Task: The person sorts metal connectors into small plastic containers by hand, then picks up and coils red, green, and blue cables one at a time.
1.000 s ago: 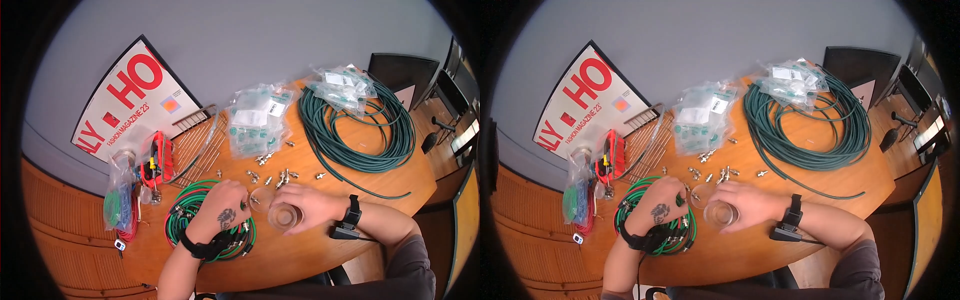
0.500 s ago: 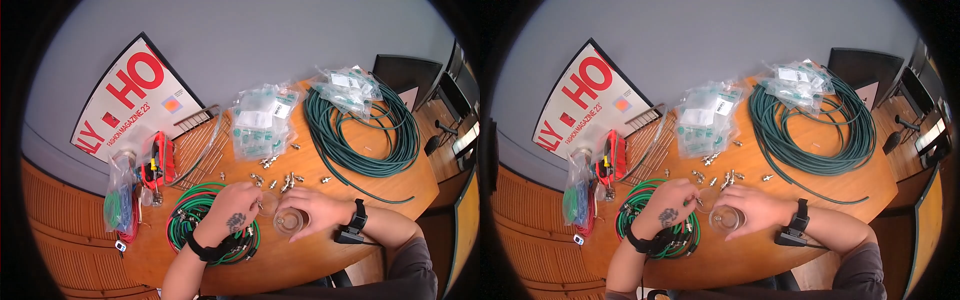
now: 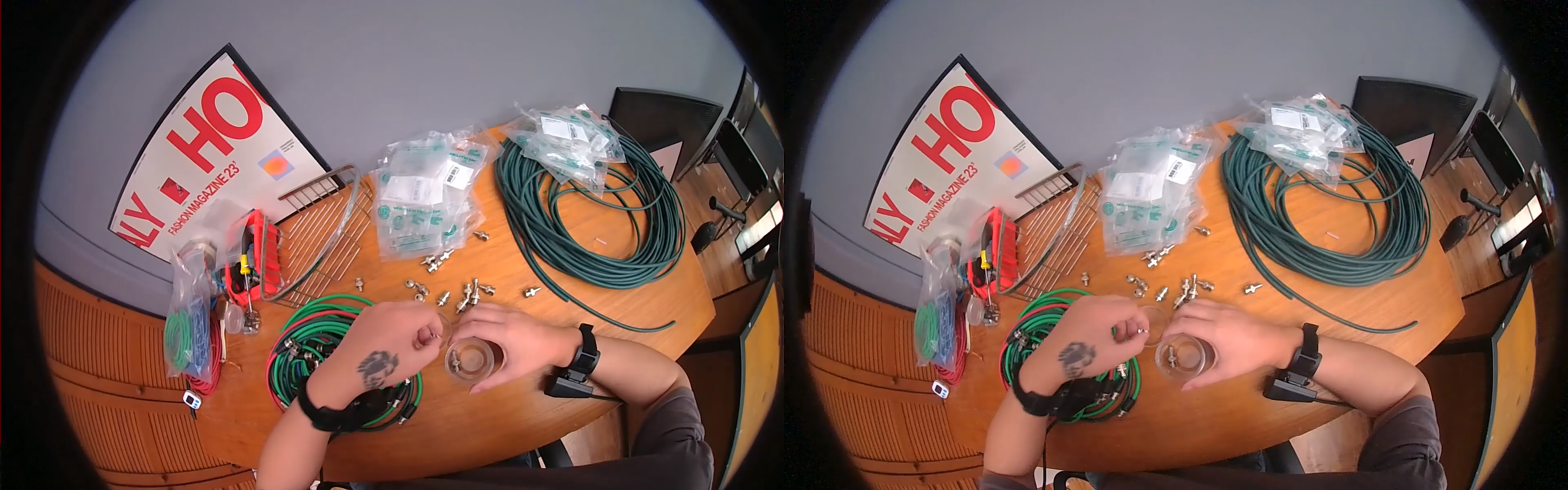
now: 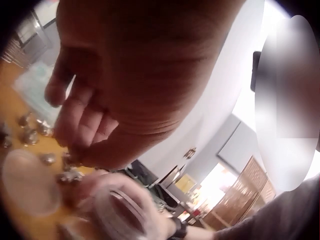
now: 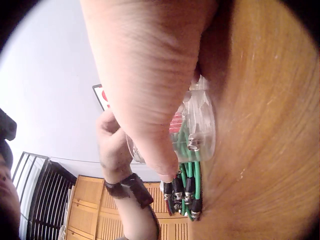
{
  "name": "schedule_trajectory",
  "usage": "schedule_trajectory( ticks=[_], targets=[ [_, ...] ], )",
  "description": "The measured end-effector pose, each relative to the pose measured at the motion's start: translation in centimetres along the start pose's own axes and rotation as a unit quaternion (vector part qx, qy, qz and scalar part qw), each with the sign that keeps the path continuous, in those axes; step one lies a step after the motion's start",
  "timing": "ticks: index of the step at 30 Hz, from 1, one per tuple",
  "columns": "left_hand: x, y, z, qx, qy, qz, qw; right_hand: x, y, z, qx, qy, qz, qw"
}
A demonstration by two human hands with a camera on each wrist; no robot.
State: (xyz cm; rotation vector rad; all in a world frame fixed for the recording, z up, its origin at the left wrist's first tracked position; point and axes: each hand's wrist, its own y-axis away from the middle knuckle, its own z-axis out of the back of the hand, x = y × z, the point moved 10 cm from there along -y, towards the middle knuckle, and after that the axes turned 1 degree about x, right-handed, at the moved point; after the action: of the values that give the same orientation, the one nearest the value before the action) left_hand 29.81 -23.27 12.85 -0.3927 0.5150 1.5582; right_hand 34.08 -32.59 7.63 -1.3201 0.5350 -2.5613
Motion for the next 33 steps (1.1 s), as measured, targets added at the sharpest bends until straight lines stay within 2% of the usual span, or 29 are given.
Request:
schedule_trajectory(
  ticks=[1,2,4,5,7,9,11,12,14,17,22,23,26,29,31,33],
  targets=[
    [-0.6,0.2,0.5,0.010,0.101,0.009,0.995,0.0,0.0,0.0,0.001,0.001,-0.002,1.000],
    [-1.2,0.3,0.8,0.010,0.101,0.008,0.995,-0.1,0.0,0.1,0.002,0.002,-0.004,1.000],
    [-2.4,0.4,-0.4,0.085,0.181,0.001,0.980,-0.2,0.1,-0.1,0.006,0.000,-0.005,1.000],
    [-2.2,0.1,-0.6,0.085,0.180,-0.001,0.980,-0.3,0.1,-0.2,0.010,-0.002,-0.005,1.000],
    [-1.8,-1.3,-1.1,0.077,0.147,-0.024,0.986,-0.2,0.3,-0.1,0.009,0.003,-0.002,1.000],
    [-1.0,-3.6,-1.3,0.061,0.127,-0.007,0.990,-0.1,0.5,-0.1,0.004,0.008,-0.004,1.000],
    [-1.0,-6.5,-2.3,0.043,0.108,-0.053,0.992,0.0,0.5,-1.1,0.056,-0.027,0.011,0.998],
    [-1.1,-8.0,-3.0,0.042,0.109,-0.058,0.992,0.5,0.4,-0.9,0.048,-0.031,0.034,0.998],
    [-3.2,-10.1,-5.1,0.066,-0.002,-0.154,0.986,0.5,0.6,-1.2,0.060,-0.046,0.026,0.997],
    [-4.5,-12.4,-7.1,0.066,-0.015,-0.198,0.978,0.3,0.6,-1.5,0.082,-0.061,0.009,0.995],
    [-5.5,-14.2,-9.6,0.105,-0.049,-0.231,0.966,-0.6,1.1,-2.0,0.078,-0.034,0.008,0.996],
    [-4.9,-14.2,-9.9,0.119,-0.072,-0.214,0.967,-0.6,1.0,-1.9,0.078,-0.032,0.005,0.996],
    [-3.2,-13.6,-8.7,0.134,-0.079,-0.183,0.971,0.3,0.7,-1.3,0.047,-0.068,0.043,0.996],
    [-2.1,-11.9,-5.5,0.114,-0.070,-0.168,0.977,0.0,0.6,-1.4,0.061,-0.078,0.030,0.995],
    [-2.9,-9.6,-1.7,0.059,-0.008,-0.170,0.984,-0.5,0.8,-1.5,0.062,-0.050,0.005,0.997],
    [-3.1,-6.9,0.3,0.068,0.007,-0.140,0.988,-0.8,0.8,-1.1,0.038,-0.045,0.000,0.998]
  ],
)
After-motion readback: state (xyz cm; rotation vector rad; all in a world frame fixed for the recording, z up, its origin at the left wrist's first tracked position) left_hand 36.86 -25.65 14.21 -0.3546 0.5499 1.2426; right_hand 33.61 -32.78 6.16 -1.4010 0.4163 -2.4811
